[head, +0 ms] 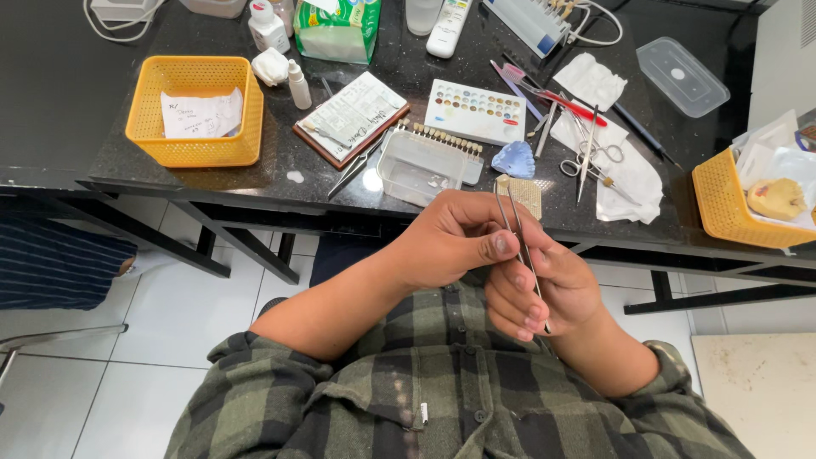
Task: The person paints a small tooth-shaped object using a fine brush and a color palette, repeatedly dipping the brush to apply different shades. They then handle a small container and use tweezers to pick up a tiny piece, while another person hands over a tube of firing paste.
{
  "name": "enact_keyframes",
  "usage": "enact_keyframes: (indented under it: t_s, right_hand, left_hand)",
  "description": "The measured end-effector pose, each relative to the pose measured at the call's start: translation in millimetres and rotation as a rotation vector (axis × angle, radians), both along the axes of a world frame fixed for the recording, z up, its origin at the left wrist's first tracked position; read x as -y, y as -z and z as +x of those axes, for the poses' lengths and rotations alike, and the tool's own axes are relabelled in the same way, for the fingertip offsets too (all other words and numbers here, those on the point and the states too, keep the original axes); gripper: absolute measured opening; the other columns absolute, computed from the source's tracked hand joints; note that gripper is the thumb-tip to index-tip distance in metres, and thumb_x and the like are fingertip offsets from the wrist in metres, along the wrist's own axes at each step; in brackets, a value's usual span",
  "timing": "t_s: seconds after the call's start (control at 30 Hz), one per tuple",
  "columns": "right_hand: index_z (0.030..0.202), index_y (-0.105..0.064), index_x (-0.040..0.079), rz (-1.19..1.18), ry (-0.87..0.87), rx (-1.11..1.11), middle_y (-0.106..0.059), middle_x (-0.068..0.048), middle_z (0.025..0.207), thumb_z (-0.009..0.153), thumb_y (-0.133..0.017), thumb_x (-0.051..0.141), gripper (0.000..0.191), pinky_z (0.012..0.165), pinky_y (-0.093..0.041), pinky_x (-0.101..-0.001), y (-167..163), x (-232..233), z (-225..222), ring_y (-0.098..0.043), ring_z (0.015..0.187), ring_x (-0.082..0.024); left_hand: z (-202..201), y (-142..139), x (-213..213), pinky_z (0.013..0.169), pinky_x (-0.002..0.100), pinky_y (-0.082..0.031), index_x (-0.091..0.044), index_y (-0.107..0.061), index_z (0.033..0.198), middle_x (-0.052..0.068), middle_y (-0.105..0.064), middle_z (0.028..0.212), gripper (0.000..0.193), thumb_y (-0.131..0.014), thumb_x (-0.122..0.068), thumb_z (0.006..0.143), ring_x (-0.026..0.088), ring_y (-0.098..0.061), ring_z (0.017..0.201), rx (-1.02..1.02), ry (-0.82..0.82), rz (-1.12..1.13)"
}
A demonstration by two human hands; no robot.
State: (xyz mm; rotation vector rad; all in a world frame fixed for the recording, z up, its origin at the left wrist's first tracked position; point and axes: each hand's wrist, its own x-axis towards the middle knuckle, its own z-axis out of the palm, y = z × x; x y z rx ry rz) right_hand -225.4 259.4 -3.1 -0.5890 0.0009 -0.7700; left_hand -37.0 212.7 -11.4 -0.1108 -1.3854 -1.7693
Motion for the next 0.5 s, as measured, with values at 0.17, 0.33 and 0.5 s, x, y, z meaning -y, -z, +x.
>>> enact_keyframes:
  t_s: [0.17,0.33,0.5]
  right_hand:
    - [0.119,-0.063,-0.002,-0.215,0.230,-0.280,-0.066,-0.012,0.075,0.109,-0.054,0.026,0.031,0.060,-0.053,-0.0354,1.7,-1.2,-8.0,-0.063,0.060,-0.023]
    - [0.101,-0.070,0.000,-0.902,0.875,-0.995,-0.067,-0.011,0.079,0.101,-0.065,0.021,0.021,0.061,-0.049,-0.0293,-7.0,-7.6,-11.5,-0.059,0.063,-0.019]
    - [0.087,-0.066,-0.002,-1.373,1.248,-1.269,-0.061,-0.012,0.074,0.091,-0.076,0.003,0.012,0.059,-0.045,-0.0338,-22.2,-7.4,-2.1,-0.058,0.063,-0.023]
  left_hand:
    - [2.7,-0.5,-5.2,0.085,0.028,-0.056,0.006,-0.072,0.112,0.011,-0.072,0.099,0.032,-0.071,-0.025,0.106,0.015,-0.070,0.091,0.072,-0.132,0.020]
    - [-3.0,-4.2,-4.7,0.083,0.027,-0.058,0.002,-0.073,0.108,0.007,-0.076,0.103,0.031,-0.074,-0.028,0.102,0.011,-0.069,0.091,0.111,-0.329,0.064]
    - [0.2,-5.0,-7.6,0.069,0.020,-0.048,-0.008,-0.077,0.104,0.000,-0.078,0.107,0.023,-0.073,-0.031,0.100,0.004,-0.062,0.079,0.347,-0.682,-0.257]
